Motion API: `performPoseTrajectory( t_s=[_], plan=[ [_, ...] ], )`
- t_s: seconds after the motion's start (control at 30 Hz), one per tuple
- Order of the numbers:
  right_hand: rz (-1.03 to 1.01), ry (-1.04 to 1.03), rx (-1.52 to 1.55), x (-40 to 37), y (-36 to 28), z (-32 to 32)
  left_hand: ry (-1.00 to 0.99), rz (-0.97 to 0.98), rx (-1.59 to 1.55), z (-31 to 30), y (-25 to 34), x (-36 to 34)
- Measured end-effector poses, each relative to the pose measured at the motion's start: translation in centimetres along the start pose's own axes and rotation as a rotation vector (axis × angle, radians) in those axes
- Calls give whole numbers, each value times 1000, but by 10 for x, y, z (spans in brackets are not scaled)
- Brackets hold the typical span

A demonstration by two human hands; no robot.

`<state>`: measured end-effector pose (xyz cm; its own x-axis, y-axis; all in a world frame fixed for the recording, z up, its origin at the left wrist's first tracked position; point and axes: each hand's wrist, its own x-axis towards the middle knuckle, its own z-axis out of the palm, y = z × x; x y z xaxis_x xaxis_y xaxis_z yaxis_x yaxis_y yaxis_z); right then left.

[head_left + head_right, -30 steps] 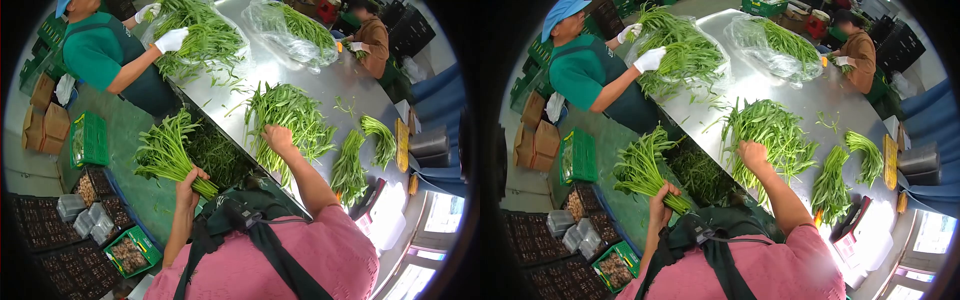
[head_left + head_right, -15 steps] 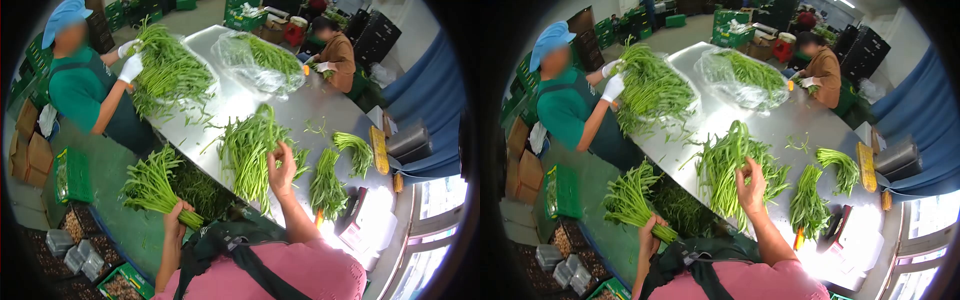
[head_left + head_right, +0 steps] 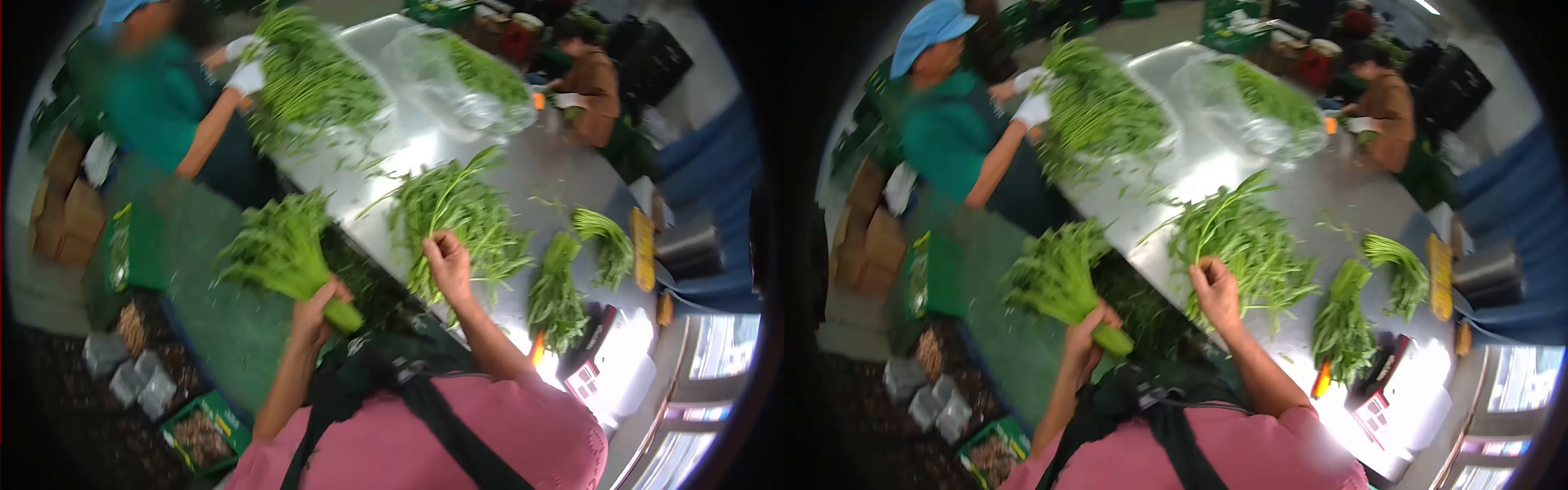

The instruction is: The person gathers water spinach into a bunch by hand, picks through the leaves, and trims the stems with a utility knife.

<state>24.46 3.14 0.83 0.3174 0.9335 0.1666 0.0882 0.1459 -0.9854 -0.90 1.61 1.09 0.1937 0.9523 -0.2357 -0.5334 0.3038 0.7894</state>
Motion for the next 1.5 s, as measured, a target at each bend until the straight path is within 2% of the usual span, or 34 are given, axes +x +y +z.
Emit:
performPoseTrajectory(
  t_s=[0.07, 0.13, 0.27, 0.33, 0.37, 0.43, 0.47, 0.53, 0.63, 0.67, 0.73, 0.8, 0.87, 0.97, 1.03, 1.07, 1.13, 1.2, 1.27, 1.3, 1.37, 1.4, 1.47, 1.5],
  plan=[
    [9, -85, -2, -7, 1, 18, -19, -16, 57, 4, 3, 5],
    [-14, -237, -169, -13, -15, 28, -26, 39, 14, 18, 5, 6],
    [-67, -359, -265, -26, -17, 49, -11, 62, 78, 23, -1, 9],
    [-253, -421, -444, -28, -22, 55, 71, 47, 76, 20, -7, 10],
    [-247, -436, -463, -31, -27, 58, 63, 54, 74, 21, -8, 9],
    [-386, -467, -497, -35, -15, 60, 263, 87, 46, 31, -8, 5],
    [-442, -466, -525, -37, -15, 61, 236, 94, 47, 22, -13, 7],
    [-363, -507, -509, -41, -14, 61, 240, 50, 82, 14, -14, 5],
    [-226, -639, -467, -43, -6, 57, 251, 85, 68, 12, -13, 1],
    [-230, -626, -472, -43, -1, 54, 277, 93, 55, 11, -10, 0],
    [-175, -738, -449, -47, 12, 51, 276, 102, 45, 8, -3, -1],
    [-199, -760, -502, -52, 16, 44, 284, 114, 31, 2, 4, 1],
    [-118, -865, -693, -56, 11, 36, 347, 138, -9, -8, 14, 4],
    [-147, -845, -698, -60, 44, 26, 352, 140, -23, -17, 26, 7],
    [-120, -784, -797, -50, 30, 29, 321, 146, 32, -19, 28, 6],
    [-159, -706, -791, -44, 35, 31, 321, 144, 3, -13, 29, 4],
    [-275, -535, -711, -29, 5, 41, 233, 77, 4, -8, 28, 0],
    [-271, -515, -659, -13, -20, 50, 184, 30, 16, -5, 22, -1],
    [-161, -494, -257, -7, -40, 65, 139, 3, 45, -1, 17, -3],
    [-153, -490, -259, -6, -42, 73, 96, -17, 73, 1, 15, -5],
    [-56, -615, 16, -6, -43, 84, 83, -25, 80, 8, 13, -9],
    [-55, -616, 14, -7, -40, 85, 72, -23, 86, 10, 12, -10],
    [165, -764, 16, -10, -31, 87, 93, -9, 75, 9, 10, -10],
    [29, -694, -123, -12, -29, 87, 121, -5, 79, 6, 8, -10]
  ],
)
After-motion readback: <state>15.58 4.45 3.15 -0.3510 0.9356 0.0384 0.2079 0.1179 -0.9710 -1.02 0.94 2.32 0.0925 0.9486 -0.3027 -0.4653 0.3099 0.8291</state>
